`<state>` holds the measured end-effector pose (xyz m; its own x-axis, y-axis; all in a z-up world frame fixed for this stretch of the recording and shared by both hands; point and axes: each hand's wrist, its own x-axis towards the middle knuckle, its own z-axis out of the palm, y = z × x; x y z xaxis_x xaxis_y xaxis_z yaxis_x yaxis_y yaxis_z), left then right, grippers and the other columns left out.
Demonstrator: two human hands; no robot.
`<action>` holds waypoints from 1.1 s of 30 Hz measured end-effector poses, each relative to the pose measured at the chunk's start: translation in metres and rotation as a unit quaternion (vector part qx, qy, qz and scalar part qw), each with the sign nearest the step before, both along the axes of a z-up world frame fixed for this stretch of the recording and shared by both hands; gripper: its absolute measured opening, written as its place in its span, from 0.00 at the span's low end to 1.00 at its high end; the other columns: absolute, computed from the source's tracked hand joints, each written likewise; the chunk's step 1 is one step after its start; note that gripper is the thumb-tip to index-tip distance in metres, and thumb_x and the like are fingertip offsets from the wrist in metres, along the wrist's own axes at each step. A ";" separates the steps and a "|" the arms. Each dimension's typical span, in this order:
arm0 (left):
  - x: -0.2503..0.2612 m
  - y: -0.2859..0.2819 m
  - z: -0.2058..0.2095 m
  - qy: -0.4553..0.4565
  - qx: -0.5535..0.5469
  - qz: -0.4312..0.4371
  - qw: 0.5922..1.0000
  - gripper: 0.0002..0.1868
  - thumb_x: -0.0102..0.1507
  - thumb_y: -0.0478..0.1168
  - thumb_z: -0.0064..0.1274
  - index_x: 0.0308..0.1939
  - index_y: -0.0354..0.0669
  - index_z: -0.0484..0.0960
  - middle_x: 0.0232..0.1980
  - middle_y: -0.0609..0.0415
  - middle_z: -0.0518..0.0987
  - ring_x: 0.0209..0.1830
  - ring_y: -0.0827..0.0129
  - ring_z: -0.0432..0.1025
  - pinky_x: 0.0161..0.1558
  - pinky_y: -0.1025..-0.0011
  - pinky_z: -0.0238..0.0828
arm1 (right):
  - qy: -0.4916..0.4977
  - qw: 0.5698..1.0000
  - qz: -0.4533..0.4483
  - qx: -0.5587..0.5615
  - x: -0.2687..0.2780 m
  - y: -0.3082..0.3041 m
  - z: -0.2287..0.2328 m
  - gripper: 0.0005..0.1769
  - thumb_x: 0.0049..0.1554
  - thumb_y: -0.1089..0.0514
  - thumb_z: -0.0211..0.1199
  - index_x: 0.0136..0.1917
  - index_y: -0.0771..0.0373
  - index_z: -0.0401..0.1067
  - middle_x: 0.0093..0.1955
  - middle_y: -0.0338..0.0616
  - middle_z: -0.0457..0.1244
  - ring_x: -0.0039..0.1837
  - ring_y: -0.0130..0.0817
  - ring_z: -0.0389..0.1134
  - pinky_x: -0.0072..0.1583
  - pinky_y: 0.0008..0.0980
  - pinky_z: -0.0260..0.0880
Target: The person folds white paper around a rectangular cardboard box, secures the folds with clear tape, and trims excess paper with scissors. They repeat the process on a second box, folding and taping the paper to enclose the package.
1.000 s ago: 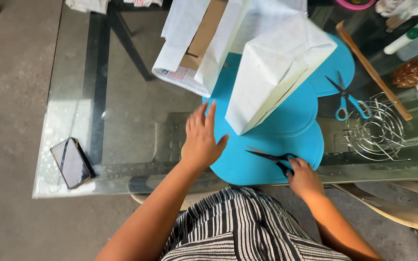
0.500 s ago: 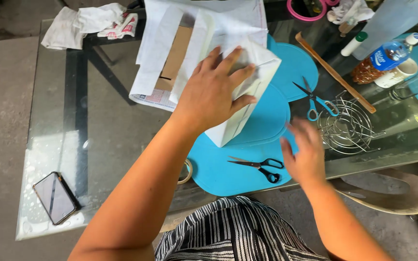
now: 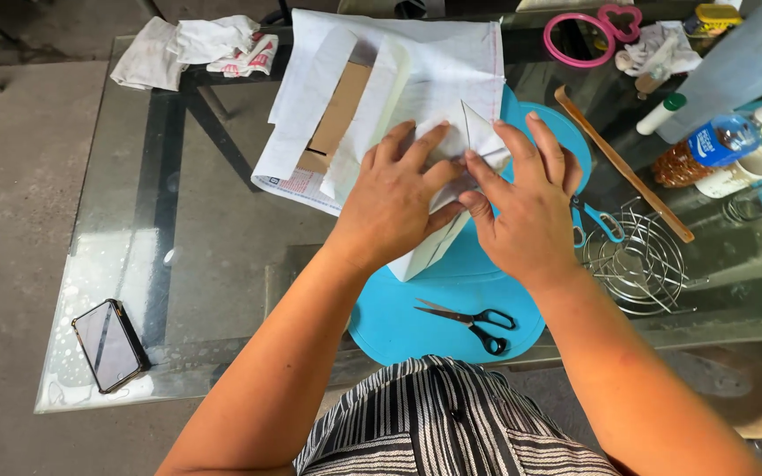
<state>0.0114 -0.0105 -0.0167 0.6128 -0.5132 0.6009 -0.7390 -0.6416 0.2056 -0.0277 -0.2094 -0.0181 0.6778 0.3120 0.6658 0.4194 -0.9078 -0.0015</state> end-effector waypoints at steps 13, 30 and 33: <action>-0.011 -0.003 0.024 0.021 0.066 0.047 0.997 0.30 0.57 0.55 0.67 0.54 0.43 0.73 0.74 0.44 0.63 0.74 0.39 0.57 0.68 0.42 0.55 | 0.032 0.977 0.085 0.194 0.001 -0.024 -0.010 0.11 0.62 0.49 0.69 0.52 0.56 0.77 0.67 0.47 0.59 0.74 0.50 0.57 0.73 0.49 0.53; -0.005 -0.003 0.029 0.081 0.025 0.011 0.996 0.14 0.62 0.50 0.61 0.48 0.53 0.87 0.70 0.53 0.72 0.73 0.44 0.60 0.67 0.46 0.57 | 0.020 0.993 0.088 0.074 0.007 -0.026 -0.008 0.22 0.57 0.53 0.71 0.64 0.57 0.76 0.75 0.48 0.58 0.80 0.52 0.52 0.74 0.57 0.46; -0.001 -0.004 0.022 0.038 0.012 0.011 0.999 0.16 0.61 0.50 0.63 0.47 0.48 0.84 0.70 0.52 0.72 0.73 0.44 0.60 0.68 0.46 0.57 | 0.024 0.996 0.077 0.046 0.015 -0.016 0.000 0.17 0.57 0.52 0.72 0.60 0.53 0.79 0.72 0.45 0.59 0.79 0.50 0.52 0.73 0.59 0.45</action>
